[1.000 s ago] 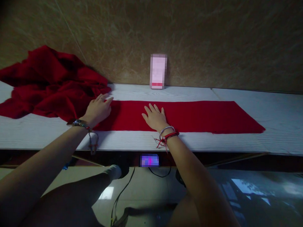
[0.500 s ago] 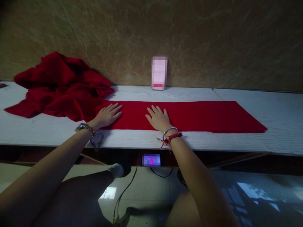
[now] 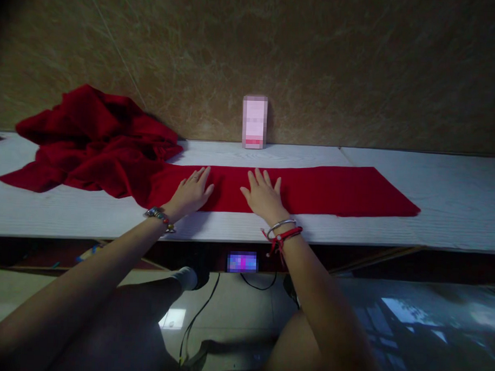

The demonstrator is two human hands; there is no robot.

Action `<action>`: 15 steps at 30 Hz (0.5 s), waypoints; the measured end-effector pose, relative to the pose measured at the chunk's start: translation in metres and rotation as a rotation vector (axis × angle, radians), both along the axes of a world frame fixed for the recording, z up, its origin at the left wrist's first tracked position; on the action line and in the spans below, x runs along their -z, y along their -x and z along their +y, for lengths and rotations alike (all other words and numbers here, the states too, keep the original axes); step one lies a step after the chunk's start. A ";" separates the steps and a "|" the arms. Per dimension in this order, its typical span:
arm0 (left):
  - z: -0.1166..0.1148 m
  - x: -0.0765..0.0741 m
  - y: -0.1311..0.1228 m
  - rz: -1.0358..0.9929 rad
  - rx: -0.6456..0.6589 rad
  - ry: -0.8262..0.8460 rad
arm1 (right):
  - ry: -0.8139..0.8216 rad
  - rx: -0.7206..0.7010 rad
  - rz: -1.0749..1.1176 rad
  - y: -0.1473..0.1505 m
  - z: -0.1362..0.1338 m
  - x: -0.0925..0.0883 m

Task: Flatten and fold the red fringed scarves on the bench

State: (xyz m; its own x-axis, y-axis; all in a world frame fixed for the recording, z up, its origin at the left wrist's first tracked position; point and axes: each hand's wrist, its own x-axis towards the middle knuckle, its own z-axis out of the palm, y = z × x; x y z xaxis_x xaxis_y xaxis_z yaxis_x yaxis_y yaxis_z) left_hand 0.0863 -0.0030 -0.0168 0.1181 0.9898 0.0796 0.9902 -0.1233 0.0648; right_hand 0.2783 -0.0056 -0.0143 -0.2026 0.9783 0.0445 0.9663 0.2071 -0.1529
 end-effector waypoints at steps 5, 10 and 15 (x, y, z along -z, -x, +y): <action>-0.004 0.011 -0.010 -0.013 -0.005 0.086 | 0.103 -0.134 0.041 0.033 -0.007 0.007; -0.006 0.007 0.007 0.051 0.019 0.107 | 0.119 -0.091 -0.032 -0.002 -0.005 0.016; -0.004 0.007 0.017 0.058 0.011 0.114 | 0.126 0.084 -0.090 -0.069 0.000 0.018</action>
